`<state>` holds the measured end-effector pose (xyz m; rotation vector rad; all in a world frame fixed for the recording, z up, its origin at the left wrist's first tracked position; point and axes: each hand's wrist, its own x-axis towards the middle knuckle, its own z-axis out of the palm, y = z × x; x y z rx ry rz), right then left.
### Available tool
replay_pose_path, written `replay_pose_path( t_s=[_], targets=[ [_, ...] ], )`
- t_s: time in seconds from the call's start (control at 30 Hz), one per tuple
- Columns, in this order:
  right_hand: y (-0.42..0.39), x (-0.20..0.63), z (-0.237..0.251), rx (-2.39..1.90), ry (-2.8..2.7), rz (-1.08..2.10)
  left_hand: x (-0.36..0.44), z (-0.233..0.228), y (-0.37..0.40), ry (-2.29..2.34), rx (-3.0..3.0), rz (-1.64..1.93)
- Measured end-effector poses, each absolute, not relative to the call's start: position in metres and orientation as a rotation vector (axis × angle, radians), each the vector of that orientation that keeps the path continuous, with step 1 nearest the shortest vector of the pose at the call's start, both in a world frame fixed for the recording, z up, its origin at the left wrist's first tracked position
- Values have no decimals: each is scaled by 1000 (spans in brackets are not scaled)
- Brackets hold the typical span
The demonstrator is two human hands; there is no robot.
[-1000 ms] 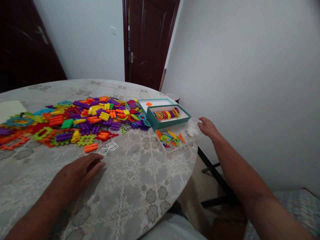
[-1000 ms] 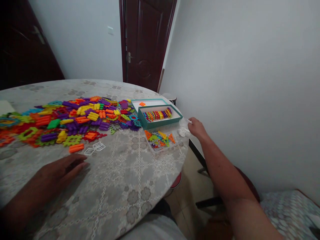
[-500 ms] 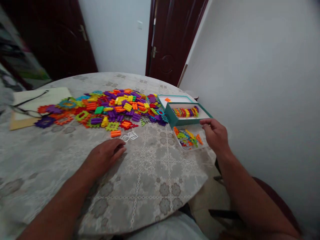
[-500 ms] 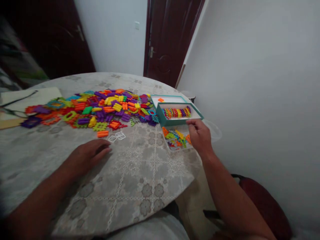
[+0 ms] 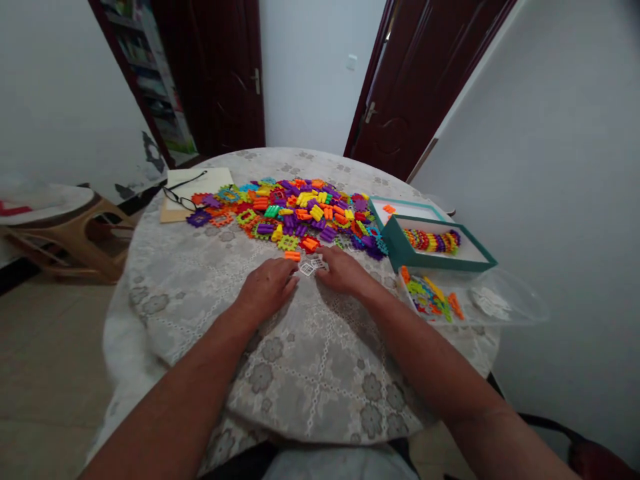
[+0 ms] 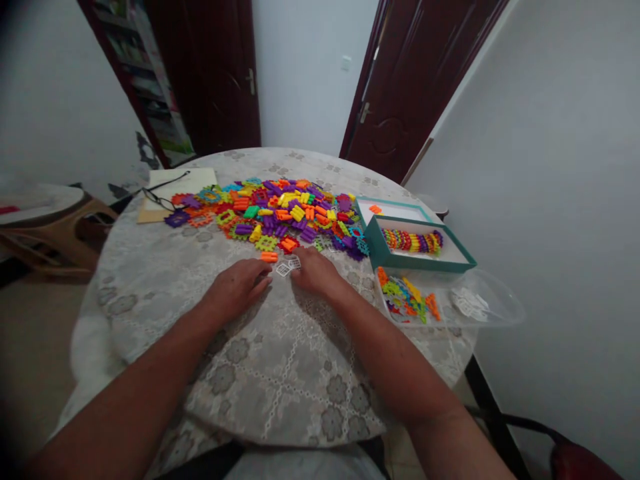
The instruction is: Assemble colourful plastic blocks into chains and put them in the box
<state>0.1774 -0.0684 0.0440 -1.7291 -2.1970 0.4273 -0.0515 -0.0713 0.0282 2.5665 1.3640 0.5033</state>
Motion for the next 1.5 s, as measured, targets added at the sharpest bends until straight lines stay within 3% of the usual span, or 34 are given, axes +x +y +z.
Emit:
replay_pose_path(
  t_s=[0.37,0.6,0.93,1.17,1.5],
  targets=[
    [-60,193,26,-1714,-2169,421,-51,36,-76,1351,2557,406],
    [-59,209,28,-1657,-2082,659,-50,36,-77,1359,2569,372],
    [-60,213,28,-1783,-2139,594,-50,35,-76,1347,2574,385],
    [-66,192,21,-1386,-2023,877,-51,34,-75,1353,2596,381],
    [-68,154,31,-1718,-2228,464,-48,39,-78,1390,2605,295]
  ],
)
